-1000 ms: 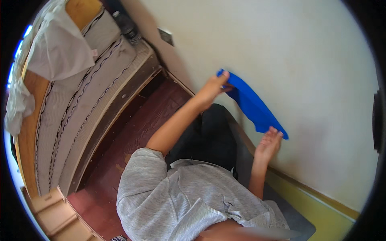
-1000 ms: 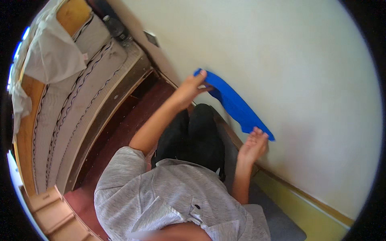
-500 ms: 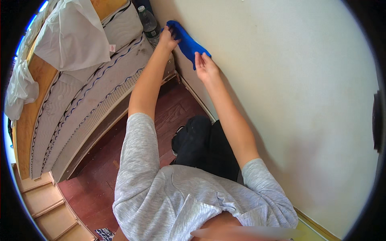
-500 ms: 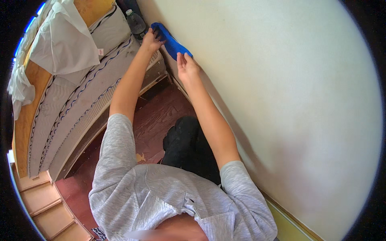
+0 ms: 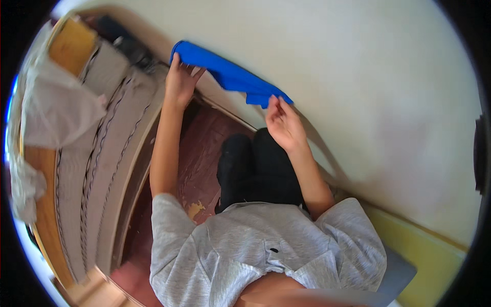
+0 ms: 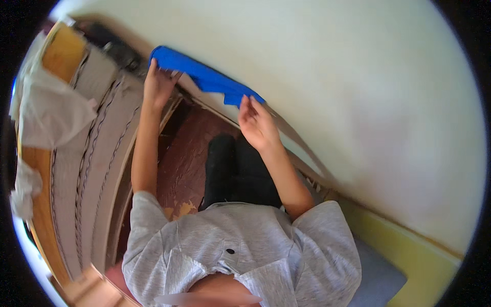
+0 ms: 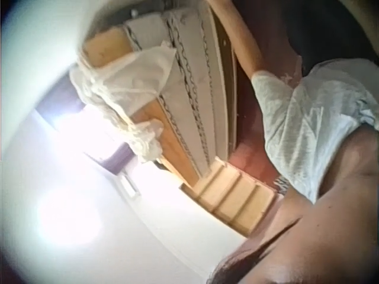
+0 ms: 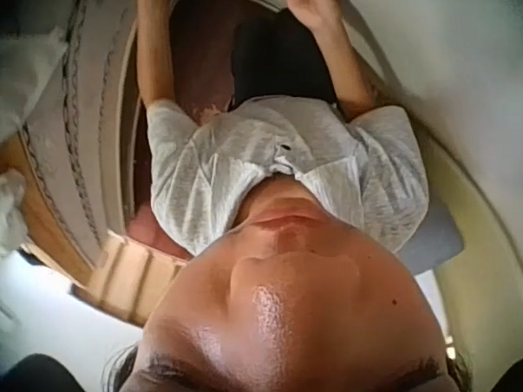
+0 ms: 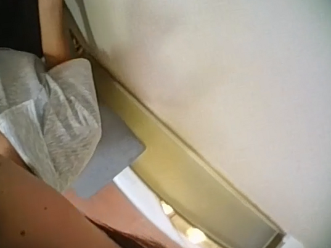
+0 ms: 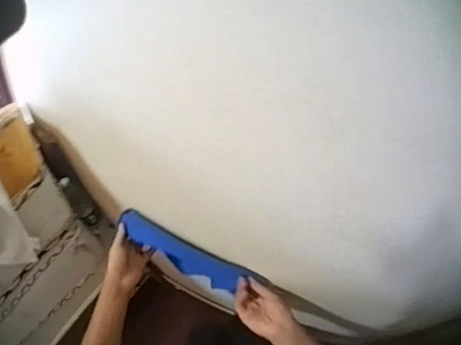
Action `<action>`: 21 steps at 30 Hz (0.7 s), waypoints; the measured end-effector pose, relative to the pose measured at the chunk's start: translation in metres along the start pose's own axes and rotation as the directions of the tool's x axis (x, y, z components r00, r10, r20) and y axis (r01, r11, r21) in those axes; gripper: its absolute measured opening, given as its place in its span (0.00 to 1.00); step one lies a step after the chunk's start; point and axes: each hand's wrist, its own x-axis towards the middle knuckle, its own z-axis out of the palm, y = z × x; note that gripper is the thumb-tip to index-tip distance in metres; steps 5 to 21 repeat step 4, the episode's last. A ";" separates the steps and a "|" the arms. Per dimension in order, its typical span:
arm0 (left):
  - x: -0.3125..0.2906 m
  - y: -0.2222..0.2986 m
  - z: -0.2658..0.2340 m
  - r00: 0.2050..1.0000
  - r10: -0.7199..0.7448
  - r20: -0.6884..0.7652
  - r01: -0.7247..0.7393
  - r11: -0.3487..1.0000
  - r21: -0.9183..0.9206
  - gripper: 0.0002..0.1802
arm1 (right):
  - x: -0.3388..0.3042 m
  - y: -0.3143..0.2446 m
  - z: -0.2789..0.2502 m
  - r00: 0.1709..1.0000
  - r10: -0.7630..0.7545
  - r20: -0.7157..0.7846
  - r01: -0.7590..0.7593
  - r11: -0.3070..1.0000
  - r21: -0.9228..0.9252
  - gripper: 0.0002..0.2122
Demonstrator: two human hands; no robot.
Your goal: Clean various surfaces in the room using a blue cloth.
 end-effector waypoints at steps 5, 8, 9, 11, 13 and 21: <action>-0.071 -0.072 0.108 0.981 -0.168 0.097 0.161 0.984 0.074 0.30 | -0.138 -0.070 -0.027 0.984 -0.174 -0.023 0.174 0.985 0.018 0.06; -0.071 -0.072 0.108 0.981 -0.168 0.097 0.161 0.984 0.074 0.30 | -0.138 -0.070 -0.027 0.984 -0.174 -0.023 0.174 0.985 0.018 0.06; -0.071 -0.072 0.108 0.981 -0.168 0.097 0.161 0.984 0.074 0.30 | -0.138 -0.070 -0.027 0.984 -0.174 -0.023 0.174 0.985 0.018 0.06; -0.071 -0.072 0.108 0.981 -0.168 0.097 0.161 0.984 0.074 0.30 | -0.138 -0.070 -0.027 0.984 -0.174 -0.023 0.174 0.985 0.018 0.06; -0.071 -0.072 0.108 0.981 -0.168 0.097 0.161 0.984 0.074 0.30 | -0.138 -0.070 -0.027 0.984 -0.174 -0.023 0.174 0.985 0.018 0.06; -0.071 -0.072 0.108 0.981 -0.168 0.097 0.161 0.984 0.074 0.30 | -0.138 -0.070 -0.027 0.984 -0.174 -0.023 0.174 0.985 0.018 0.06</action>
